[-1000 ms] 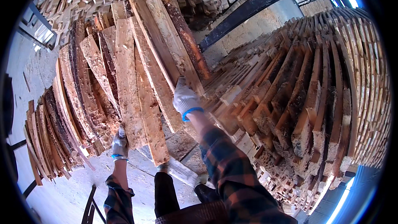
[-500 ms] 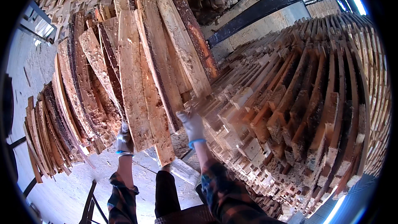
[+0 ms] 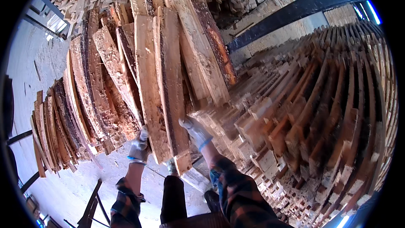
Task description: The person repeatedly picks up wooden planks from a large pile and places them onto a growing stack. They handle the planks one at a time, aligning them carefully to build a neat pile in a warehouse setting.
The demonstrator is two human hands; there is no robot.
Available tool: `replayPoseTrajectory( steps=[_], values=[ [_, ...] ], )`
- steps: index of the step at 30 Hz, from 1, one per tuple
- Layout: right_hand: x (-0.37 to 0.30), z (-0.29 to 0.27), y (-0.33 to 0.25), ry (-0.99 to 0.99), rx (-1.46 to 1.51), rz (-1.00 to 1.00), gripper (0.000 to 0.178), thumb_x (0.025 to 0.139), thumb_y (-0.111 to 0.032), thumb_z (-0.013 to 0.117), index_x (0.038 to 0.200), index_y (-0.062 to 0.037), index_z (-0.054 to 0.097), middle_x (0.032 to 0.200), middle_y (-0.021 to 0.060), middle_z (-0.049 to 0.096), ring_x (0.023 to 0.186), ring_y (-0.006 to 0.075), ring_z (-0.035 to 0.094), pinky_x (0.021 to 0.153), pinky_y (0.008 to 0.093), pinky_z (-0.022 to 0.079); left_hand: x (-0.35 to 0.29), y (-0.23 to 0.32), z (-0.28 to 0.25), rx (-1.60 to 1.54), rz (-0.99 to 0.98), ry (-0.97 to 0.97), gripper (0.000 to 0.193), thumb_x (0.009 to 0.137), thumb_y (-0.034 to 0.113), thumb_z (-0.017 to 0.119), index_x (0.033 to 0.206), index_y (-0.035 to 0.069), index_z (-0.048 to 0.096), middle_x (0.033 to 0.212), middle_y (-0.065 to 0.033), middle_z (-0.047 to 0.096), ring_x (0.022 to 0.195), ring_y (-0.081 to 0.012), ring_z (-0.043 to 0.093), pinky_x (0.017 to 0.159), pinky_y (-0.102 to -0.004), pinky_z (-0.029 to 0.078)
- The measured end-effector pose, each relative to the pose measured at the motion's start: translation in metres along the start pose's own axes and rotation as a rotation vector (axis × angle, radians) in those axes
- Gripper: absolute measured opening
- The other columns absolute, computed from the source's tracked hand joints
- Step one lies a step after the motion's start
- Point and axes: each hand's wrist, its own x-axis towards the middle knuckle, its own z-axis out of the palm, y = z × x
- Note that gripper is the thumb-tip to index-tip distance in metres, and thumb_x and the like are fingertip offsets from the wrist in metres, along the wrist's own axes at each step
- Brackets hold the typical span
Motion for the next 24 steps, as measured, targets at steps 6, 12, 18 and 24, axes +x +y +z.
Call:
replayPoseTrajectory(
  steps=[6,12,18,24],
  values=[
    [-0.011,-0.013,-0.014,-0.167,-0.183,-0.071,0.054,0.091,-0.035,0.063,0.129,0.0007,0.050,0.110,0.0053,0.062,0.098,0.0124,0.057,0.090,0.0269,0.045,-0.009,-0.001,0.002,-0.736,-0.398,-0.040,0.026,0.100,0.022,0.043,0.115,0.006,0.057,0.098,-0.0056,0.065,0.088,-0.0181,0.065,0.078,-0.0328,0.057],
    [-0.134,-0.072,-0.010,-0.372,-0.044,0.248,0.092,0.073,-0.047,0.080,0.139,0.0024,0.039,0.118,0.0087,0.059,0.109,0.0210,0.056,0.096,0.0350,0.045,-0.124,0.089,-0.012,-0.975,-0.604,0.057,0.044,0.100,0.036,0.042,0.124,0.002,0.053,0.105,-0.0078,0.065,0.091,-0.0215,0.064,0.082,-0.0339,0.055],
    [-0.106,-0.014,-0.048,-0.197,0.102,-0.082,0.087,0.080,-0.044,0.074,0.144,-0.0003,0.035,0.125,0.0053,0.056,0.108,0.0168,0.056,0.097,0.0308,0.044,-0.094,0.131,0.003,-0.820,-0.537,0.071,0.037,0.099,0.026,0.048,0.130,0.005,0.053,0.098,-0.0045,0.063,0.082,-0.0108,0.060,0.073,-0.0236,0.051],
    [-0.213,-0.010,-0.077,-0.232,0.320,0.096,0.080,0.081,-0.038,0.073,0.143,-0.0017,0.037,0.126,0.0070,0.056,0.107,0.0172,0.058,0.095,0.0310,0.047,-0.189,0.200,-0.019,-0.797,-0.549,0.136,0.036,0.100,0.022,0.045,0.129,0.002,0.049,0.107,-0.0057,0.061,0.090,-0.0135,0.060,0.077,-0.0249,0.051]
  ],
)
